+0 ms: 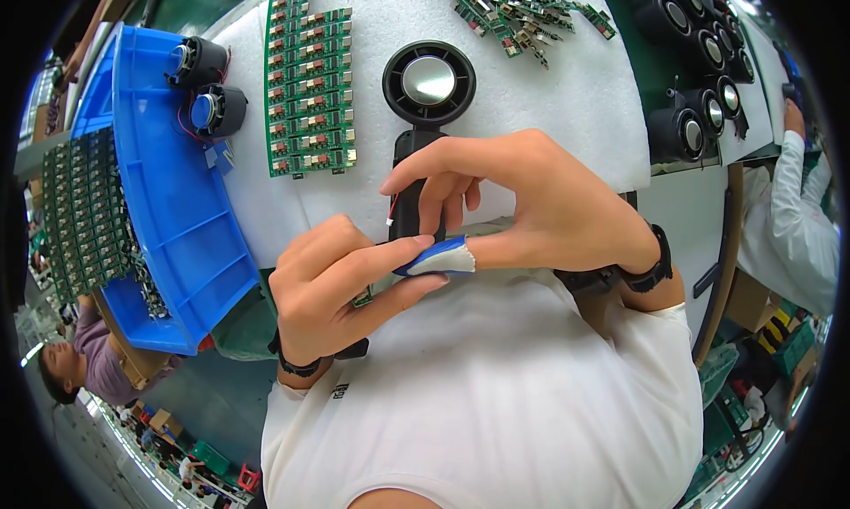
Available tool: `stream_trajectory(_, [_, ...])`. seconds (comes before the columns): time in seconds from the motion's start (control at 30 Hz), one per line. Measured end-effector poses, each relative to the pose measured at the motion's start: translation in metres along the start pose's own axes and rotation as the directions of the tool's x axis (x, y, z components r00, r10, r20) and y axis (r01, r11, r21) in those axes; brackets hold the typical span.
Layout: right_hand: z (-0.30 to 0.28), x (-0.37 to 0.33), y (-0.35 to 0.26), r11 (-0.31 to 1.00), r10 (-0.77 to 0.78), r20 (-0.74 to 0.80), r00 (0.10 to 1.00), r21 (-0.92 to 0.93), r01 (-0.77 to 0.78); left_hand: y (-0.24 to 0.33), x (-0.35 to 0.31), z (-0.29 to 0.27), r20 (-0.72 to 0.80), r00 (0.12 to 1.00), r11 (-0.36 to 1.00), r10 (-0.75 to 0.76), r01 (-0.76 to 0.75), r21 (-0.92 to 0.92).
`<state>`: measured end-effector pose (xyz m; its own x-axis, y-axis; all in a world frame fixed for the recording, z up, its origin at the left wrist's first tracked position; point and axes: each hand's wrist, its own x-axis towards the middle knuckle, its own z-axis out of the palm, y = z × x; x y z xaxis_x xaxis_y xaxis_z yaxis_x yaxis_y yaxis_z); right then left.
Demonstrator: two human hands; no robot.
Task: The person assembles handheld fans by connecting a battery to a circuit board and fitting them into the fan housing. They repeat this process for a second fan before setting the assemblies aside.
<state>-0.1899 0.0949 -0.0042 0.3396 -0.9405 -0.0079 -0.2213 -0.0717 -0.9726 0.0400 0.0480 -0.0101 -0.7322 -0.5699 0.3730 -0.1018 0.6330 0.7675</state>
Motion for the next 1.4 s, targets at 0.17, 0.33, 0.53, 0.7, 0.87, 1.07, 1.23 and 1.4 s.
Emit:
stream_trajectory(0.17, [-0.003,-0.007,0.005,0.965,0.117,0.042,0.992,0.232,-0.124,0.003,0.011,0.002,-0.036,0.987,0.978,0.154,-0.148,0.145])
stream_trajectory(0.33, [0.001,-0.008,0.009,0.965,0.109,0.007,0.994,0.239,-0.108,-0.002,0.018,0.011,0.021,0.968,0.945,0.251,-0.249,0.212])
stream_trajectory(0.53, [0.006,-0.007,0.012,0.998,0.03,-0.117,0.993,0.057,-0.023,0.003,0.023,0.014,0.013,0.955,0.925,0.295,-0.29,0.245])
stream_trajectory(0.7, [0.009,-0.005,0.008,0.986,-0.053,-0.347,0.936,-0.164,-0.005,0.015,0.016,0.01,-0.148,0.986,0.966,0.082,-0.042,0.254])
stream_trajectory(0.87, [0.021,0.003,0.006,0.894,-0.313,-0.497,0.809,-0.441,0.075,0.017,0.019,0.026,-0.183,0.978,0.978,-0.099,0.129,0.164])
stream_trajectory(1.07, [0.018,0.013,0.008,0.631,-0.635,-0.437,0.637,-0.769,0.102,0.013,0.024,0.031,-0.23,0.972,0.913,0.042,0.056,0.405])
stream_trajectory(1.23, [0.02,0.02,0.004,0.633,-0.629,-0.469,0.62,-0.772,0.059,0.014,0.026,0.036,-0.235,0.955,0.826,0.183,-0.019,0.563])
stream_trajectory(1.4, [0.023,0.022,0.007,0.673,-0.616,-0.494,0.613,-0.735,0.084,0.01,0.025,0.03,-0.179,0.964,0.857,0.199,-0.082,0.508])
